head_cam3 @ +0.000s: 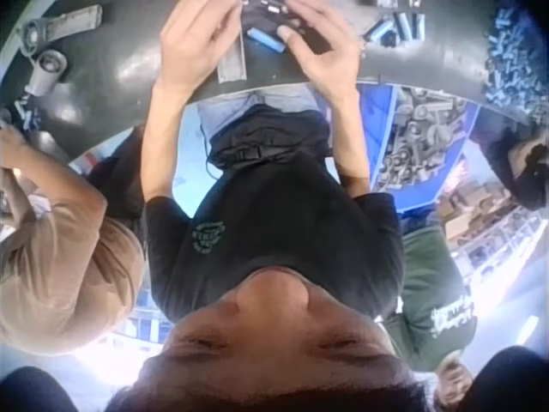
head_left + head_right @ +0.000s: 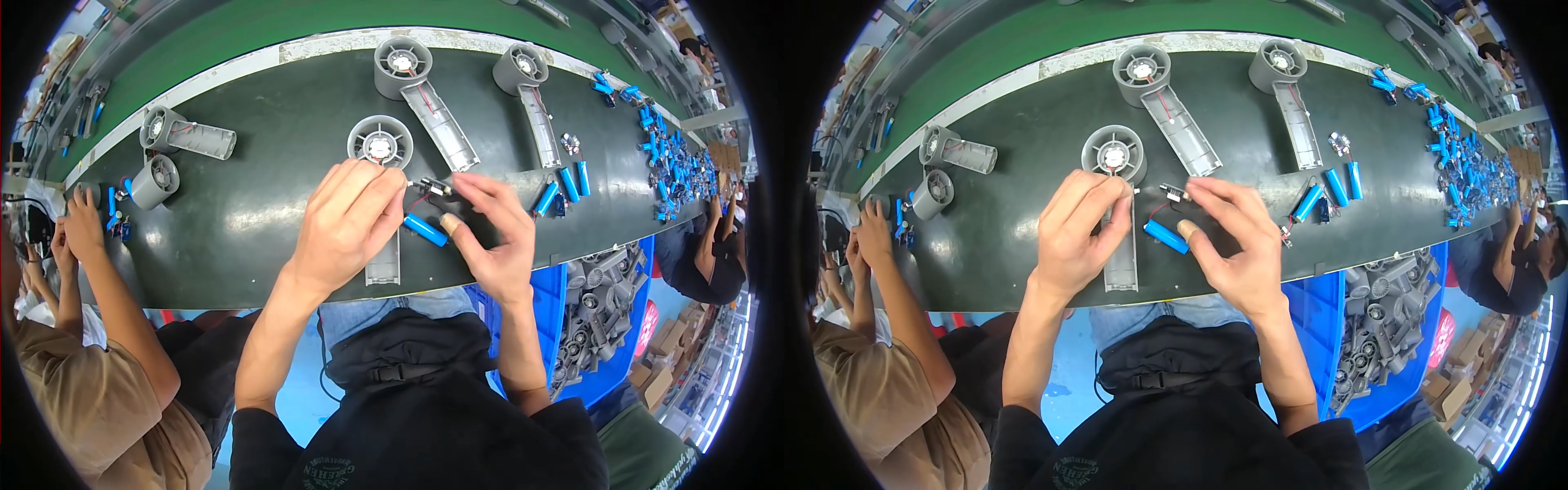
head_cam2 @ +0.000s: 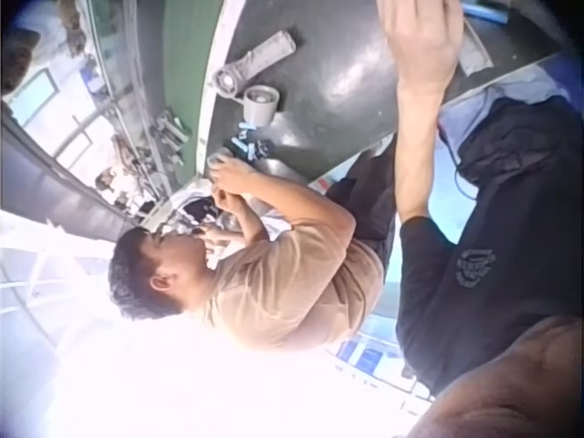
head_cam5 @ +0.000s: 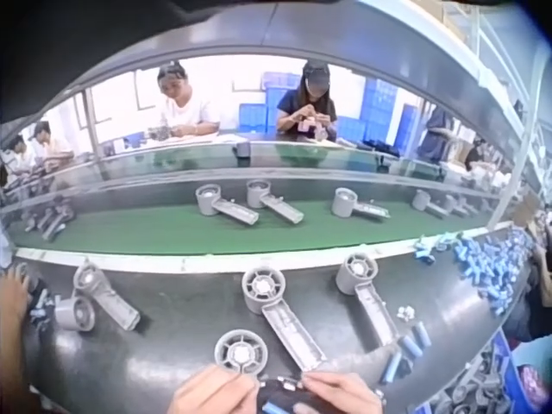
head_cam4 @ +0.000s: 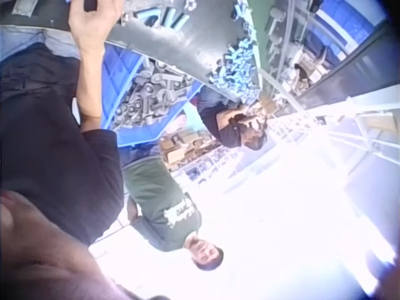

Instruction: The person assembles small electronic components by hand, fitting blue battery cells, metallic components, and small circular parts into a plastic housing.

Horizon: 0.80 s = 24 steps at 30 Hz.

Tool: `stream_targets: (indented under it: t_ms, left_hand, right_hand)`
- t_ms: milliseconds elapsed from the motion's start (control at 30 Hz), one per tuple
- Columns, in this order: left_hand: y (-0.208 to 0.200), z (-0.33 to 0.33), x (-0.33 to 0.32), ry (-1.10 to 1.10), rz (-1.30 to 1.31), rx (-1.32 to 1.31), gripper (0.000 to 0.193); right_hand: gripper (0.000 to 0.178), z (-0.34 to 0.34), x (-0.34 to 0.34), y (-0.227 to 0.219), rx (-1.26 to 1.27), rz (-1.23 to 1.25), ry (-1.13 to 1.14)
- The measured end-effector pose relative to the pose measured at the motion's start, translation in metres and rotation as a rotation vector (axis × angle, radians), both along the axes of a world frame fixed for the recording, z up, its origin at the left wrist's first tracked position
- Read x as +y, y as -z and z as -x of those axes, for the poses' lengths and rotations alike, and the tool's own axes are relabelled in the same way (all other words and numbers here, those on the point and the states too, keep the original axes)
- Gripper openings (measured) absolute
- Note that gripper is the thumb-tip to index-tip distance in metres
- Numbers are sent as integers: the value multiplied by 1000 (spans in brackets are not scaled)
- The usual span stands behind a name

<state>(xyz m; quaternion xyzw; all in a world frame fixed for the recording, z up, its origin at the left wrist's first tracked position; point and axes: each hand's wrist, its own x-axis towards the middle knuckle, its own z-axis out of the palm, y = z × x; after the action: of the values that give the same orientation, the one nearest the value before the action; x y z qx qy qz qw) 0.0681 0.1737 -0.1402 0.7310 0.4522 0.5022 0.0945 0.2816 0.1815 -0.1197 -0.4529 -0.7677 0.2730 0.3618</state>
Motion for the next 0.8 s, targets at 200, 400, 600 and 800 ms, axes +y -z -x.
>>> stream_targets:
  t_ms: [200, 400, 600, 800]
  left_hand:
    - [0, -1, 1, 2, -2, -7, 27]
    - [-2, -1, 1, 1, 11, -9, 26]
    - [-3, -1, 0, -14, 8, 0, 24]
    - [-6, -7, -1, -13, 40, -23, 22]
  right_hand:
    - [20, -14, 1, -3, -55, 124, 114]
    - [23, 25, 4, -2, -237, 197, 238]
    - [19, 31, 4, 12, 100, 154, 189]
    - [26, 40, -3, 18, 437, 326, 160]
